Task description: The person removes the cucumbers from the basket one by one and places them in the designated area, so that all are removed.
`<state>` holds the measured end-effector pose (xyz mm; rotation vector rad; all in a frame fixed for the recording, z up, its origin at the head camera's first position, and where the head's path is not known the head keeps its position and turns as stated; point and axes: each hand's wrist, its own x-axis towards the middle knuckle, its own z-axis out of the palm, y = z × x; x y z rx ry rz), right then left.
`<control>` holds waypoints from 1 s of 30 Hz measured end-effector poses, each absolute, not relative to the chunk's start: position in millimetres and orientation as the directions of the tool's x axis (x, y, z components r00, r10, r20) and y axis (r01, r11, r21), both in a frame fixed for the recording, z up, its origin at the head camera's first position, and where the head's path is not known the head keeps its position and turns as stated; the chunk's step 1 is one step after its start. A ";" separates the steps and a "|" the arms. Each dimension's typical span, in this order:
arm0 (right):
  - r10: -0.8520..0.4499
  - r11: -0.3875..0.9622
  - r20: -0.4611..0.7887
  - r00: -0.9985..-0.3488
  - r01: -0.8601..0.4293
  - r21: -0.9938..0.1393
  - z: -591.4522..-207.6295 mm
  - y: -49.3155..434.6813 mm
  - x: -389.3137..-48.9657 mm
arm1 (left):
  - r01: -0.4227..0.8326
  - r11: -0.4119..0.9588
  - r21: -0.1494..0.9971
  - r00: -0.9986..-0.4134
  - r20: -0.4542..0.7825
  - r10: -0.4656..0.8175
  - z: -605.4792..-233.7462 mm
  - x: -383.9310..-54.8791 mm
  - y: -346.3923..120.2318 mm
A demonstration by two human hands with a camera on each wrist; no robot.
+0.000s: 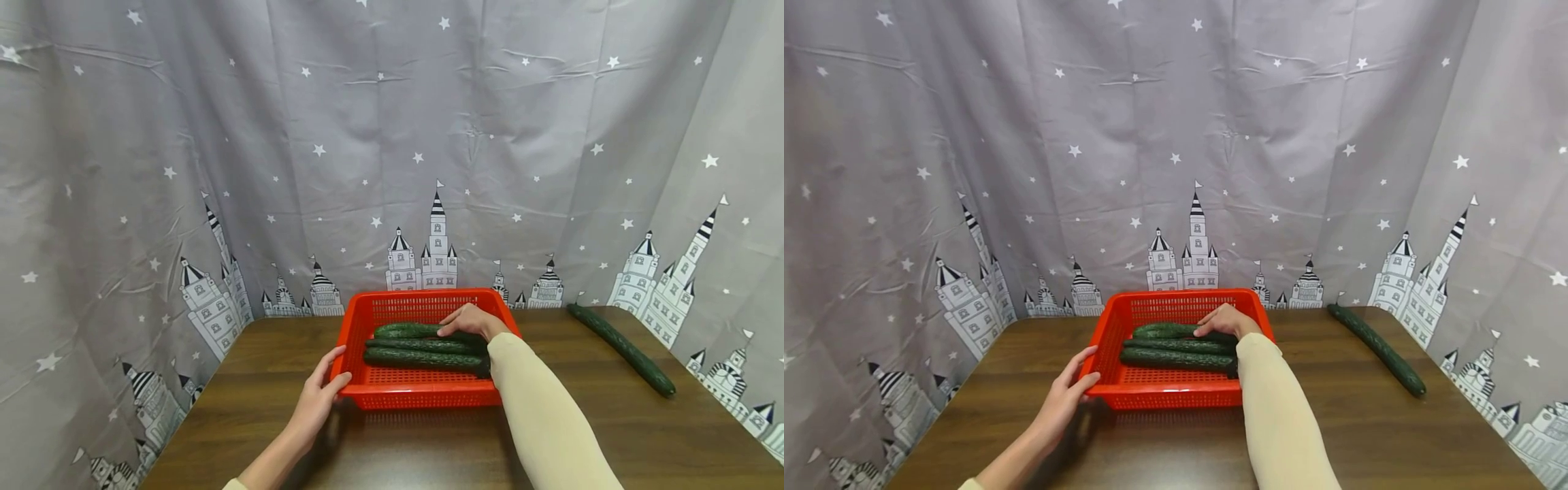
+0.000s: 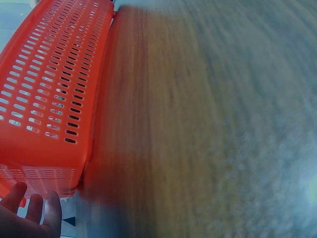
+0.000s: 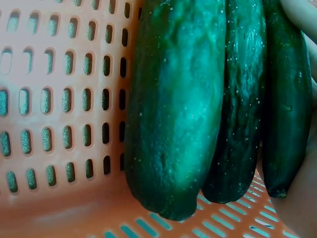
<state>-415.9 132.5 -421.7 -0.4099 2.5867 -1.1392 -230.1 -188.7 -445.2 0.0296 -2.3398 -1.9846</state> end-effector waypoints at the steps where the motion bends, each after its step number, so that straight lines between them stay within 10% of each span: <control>1: -0.368 0.649 -0.143 -0.919 -0.144 -0.747 -422.2 132.5 -415.8 | 0.032 0.164 0.986 -0.997 0.043 -0.061 -445.3 -230.1 -188.8; 30: -0.405 0.633 -0.121 -0.906 -0.182 -0.752 -418.7 132.2 -422.4 | 0.030 0.152 0.988 -0.998 0.039 -0.054 -443.0 -228.3 -188.9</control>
